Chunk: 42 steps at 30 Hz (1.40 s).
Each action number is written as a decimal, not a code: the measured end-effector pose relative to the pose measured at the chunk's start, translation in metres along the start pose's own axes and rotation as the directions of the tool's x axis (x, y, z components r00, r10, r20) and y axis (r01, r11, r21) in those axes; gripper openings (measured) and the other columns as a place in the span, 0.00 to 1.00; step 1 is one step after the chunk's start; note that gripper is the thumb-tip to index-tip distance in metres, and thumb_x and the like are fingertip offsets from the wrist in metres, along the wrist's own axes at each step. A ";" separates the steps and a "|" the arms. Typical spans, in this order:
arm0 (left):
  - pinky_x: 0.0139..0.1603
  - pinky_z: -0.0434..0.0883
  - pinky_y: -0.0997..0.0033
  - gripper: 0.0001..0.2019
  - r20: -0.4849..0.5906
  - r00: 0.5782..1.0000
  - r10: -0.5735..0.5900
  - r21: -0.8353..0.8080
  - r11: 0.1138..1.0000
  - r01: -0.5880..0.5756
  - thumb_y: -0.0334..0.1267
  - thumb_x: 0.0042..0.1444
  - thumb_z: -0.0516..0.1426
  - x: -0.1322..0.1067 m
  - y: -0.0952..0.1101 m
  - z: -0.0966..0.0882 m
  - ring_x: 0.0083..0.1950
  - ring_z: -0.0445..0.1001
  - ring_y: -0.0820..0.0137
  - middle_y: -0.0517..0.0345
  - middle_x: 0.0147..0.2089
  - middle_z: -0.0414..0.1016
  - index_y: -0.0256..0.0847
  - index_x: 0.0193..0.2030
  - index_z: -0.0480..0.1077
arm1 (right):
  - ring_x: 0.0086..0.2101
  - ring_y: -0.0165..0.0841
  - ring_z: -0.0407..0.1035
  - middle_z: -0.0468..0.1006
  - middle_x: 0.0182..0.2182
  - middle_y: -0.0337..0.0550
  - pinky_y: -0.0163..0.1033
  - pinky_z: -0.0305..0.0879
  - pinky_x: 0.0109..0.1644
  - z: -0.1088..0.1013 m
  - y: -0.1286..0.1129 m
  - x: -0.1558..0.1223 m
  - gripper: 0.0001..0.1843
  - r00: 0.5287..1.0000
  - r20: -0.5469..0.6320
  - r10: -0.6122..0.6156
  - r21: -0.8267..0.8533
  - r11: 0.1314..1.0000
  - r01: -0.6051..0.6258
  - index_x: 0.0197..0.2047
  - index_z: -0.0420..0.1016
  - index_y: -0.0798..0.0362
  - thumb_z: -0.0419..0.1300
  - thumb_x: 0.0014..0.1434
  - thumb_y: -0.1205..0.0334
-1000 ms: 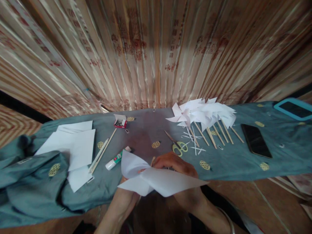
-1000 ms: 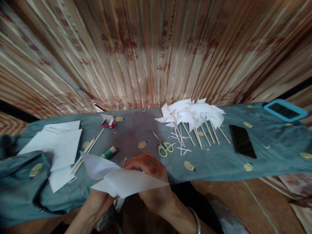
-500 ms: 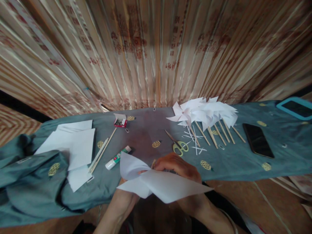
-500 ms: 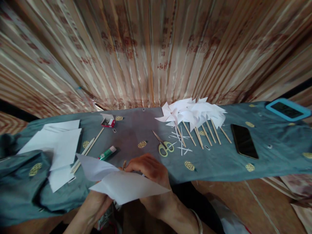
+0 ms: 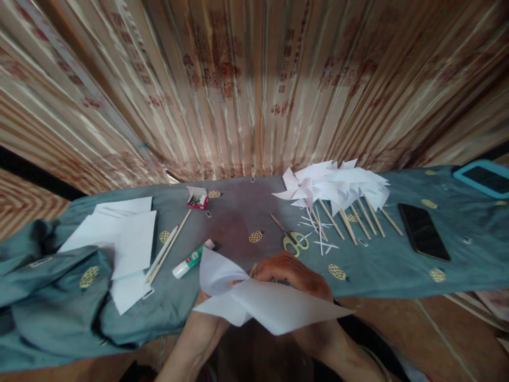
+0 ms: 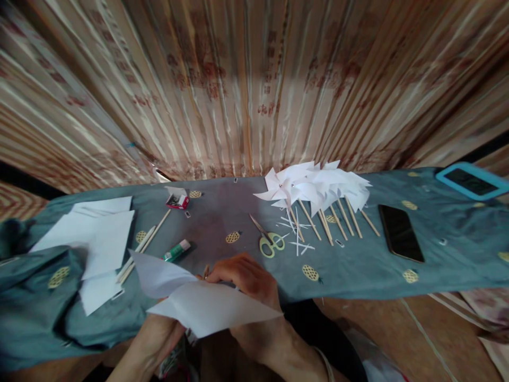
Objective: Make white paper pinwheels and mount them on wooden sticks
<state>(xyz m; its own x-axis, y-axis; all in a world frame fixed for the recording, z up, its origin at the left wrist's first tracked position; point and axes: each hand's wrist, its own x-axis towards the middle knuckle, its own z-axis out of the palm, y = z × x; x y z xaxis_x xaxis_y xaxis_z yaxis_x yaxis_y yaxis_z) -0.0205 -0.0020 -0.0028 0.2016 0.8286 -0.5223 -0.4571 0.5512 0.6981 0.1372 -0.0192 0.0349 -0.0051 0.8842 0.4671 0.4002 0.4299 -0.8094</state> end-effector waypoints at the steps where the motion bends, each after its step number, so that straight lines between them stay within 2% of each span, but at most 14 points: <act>1: 0.36 0.74 0.68 0.20 -0.005 1.000 0.000 -0.008 1.000 0.000 0.39 0.29 0.73 0.000 0.000 0.000 0.30 0.74 0.67 0.57 0.29 0.78 0.36 0.30 0.75 | 0.33 0.30 0.75 0.80 0.31 0.39 0.34 0.70 0.37 0.000 0.000 0.000 0.07 1.000 -0.005 -0.002 0.000 1.000 0.002 0.36 0.74 0.51 0.65 0.54 0.70; 6: 0.34 0.73 0.70 0.19 -0.027 1.000 0.000 -0.003 1.000 0.000 0.39 0.27 0.73 0.000 0.004 0.004 0.29 0.74 0.68 0.57 0.26 0.77 0.35 0.28 0.76 | 0.32 0.31 0.75 0.80 0.31 0.38 0.35 0.71 0.36 -0.001 -0.002 0.001 0.06 1.000 -0.020 0.018 0.011 1.000 -0.018 0.36 0.74 0.49 0.64 0.55 0.68; 11: 0.29 0.71 0.73 0.14 -0.023 1.000 0.000 0.019 1.000 0.000 0.40 0.28 0.73 0.002 -0.001 -0.004 0.26 0.73 0.69 0.56 0.22 0.76 0.35 0.21 0.77 | 0.32 0.31 0.75 0.80 0.30 0.37 0.34 0.71 0.36 0.000 -0.001 0.000 0.06 0.985 -0.026 0.173 0.112 0.979 -0.169 0.34 0.76 0.50 0.64 0.51 0.70; 13: 0.26 0.69 0.75 0.13 -0.028 1.000 0.012 0.018 1.000 -0.011 0.40 0.27 0.73 0.003 -0.005 -0.010 0.23 0.71 0.72 0.57 0.20 0.76 0.36 0.18 0.76 | 0.31 0.31 0.75 0.80 0.29 0.37 0.33 0.71 0.34 0.002 0.002 0.000 0.05 0.961 -0.041 0.273 0.216 0.942 -0.258 0.32 0.76 0.51 0.64 0.50 0.69; 16: 0.27 0.67 0.74 0.10 0.049 0.999 0.010 0.041 0.999 -0.012 0.36 0.31 0.72 0.003 -0.008 -0.013 0.24 0.72 0.70 0.57 0.20 0.76 0.37 0.20 0.78 | 0.29 0.31 0.75 0.81 0.28 0.37 0.32 0.70 0.30 0.007 0.007 0.001 0.03 0.904 -0.019 0.428 0.343 0.852 -0.396 0.30 0.77 0.51 0.64 0.50 0.67; 19: 0.27 0.66 0.73 0.09 0.088 0.996 0.003 0.073 0.997 -0.010 0.34 0.32 0.71 0.002 -0.006 -0.012 0.27 0.74 0.66 0.54 0.21 0.76 0.36 0.22 0.79 | 0.27 0.31 0.74 0.81 0.27 0.38 0.31 0.68 0.28 0.010 0.011 0.001 0.02 0.876 0.002 0.481 0.408 0.800 -0.440 0.29 0.77 0.51 0.65 0.49 0.65; 22: 0.27 0.66 0.73 0.09 0.068 0.998 0.011 0.078 0.997 -0.016 0.32 0.30 0.71 0.002 -0.004 -0.010 0.27 0.73 0.66 0.54 0.20 0.76 0.35 0.22 0.79 | 0.29 0.32 0.74 0.81 0.28 0.39 0.33 0.69 0.30 0.013 0.014 -0.001 0.02 0.882 -0.005 0.471 0.432 0.797 -0.423 0.30 0.78 0.51 0.66 0.49 0.64; 25: 0.26 0.65 0.74 0.09 0.032 0.999 0.018 0.042 0.999 -0.019 0.31 0.29 0.71 0.002 -0.003 -0.009 0.24 0.70 0.70 0.58 0.17 0.72 0.36 0.20 0.78 | 0.31 0.32 0.75 0.81 0.29 0.38 0.34 0.71 0.35 0.012 0.014 -0.003 0.03 0.911 -0.013 0.413 0.427 0.826 -0.368 0.31 0.77 0.50 0.65 0.50 0.66; 29: 0.26 0.67 0.75 0.11 0.021 0.998 0.062 -0.007 0.998 -0.062 0.32 0.27 0.72 0.004 -0.007 -0.015 0.23 0.68 0.73 0.59 0.17 0.72 0.35 0.19 0.76 | 0.33 0.33 0.75 0.80 0.29 0.38 0.35 0.71 0.37 0.008 0.011 -0.003 0.04 0.960 -0.030 0.278 0.256 0.931 -0.262 0.32 0.76 0.49 0.65 0.52 0.68; 32: 0.31 0.71 0.71 0.13 -0.004 0.995 0.099 0.005 0.995 -0.099 0.34 0.30 0.72 0.006 -0.013 -0.020 0.26 0.72 0.69 0.58 0.22 0.75 0.35 0.24 0.77 | 0.31 0.32 0.75 0.80 0.29 0.38 0.35 0.70 0.35 0.004 0.008 -0.002 0.04 0.986 -0.021 0.163 0.104 0.982 -0.160 0.33 0.76 0.50 0.66 0.52 0.67; 34: 0.33 0.73 0.70 0.13 -0.028 0.994 0.104 0.029 0.994 -0.103 0.35 0.32 0.71 0.007 -0.015 -0.021 0.29 0.74 0.67 0.57 0.24 0.76 0.35 0.27 0.78 | 0.31 0.31 0.75 0.81 0.30 0.37 0.34 0.70 0.36 0.003 0.006 -0.002 0.04 0.991 -0.002 0.137 0.060 0.989 -0.136 0.33 0.76 0.50 0.65 0.54 0.67; 42: 0.36 0.75 0.63 0.14 0.013 1.000 0.024 0.060 0.998 -0.024 0.38 0.31 0.72 -0.001 -0.006 -0.007 0.34 0.77 0.58 0.51 0.26 0.78 0.34 0.25 0.78 | 0.33 0.32 0.76 0.81 0.32 0.37 0.37 0.72 0.38 0.001 0.005 -0.002 0.06 0.992 -0.009 0.129 0.062 0.990 -0.128 0.36 0.76 0.48 0.64 0.54 0.69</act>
<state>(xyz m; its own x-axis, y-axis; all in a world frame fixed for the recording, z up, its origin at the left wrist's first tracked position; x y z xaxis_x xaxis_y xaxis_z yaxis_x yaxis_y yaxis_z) -0.0240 -0.0066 -0.0097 0.2021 0.8426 -0.4992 -0.4088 0.5358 0.7388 0.1381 -0.0188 0.0289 0.0552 0.9304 0.3624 0.3400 0.3237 -0.8830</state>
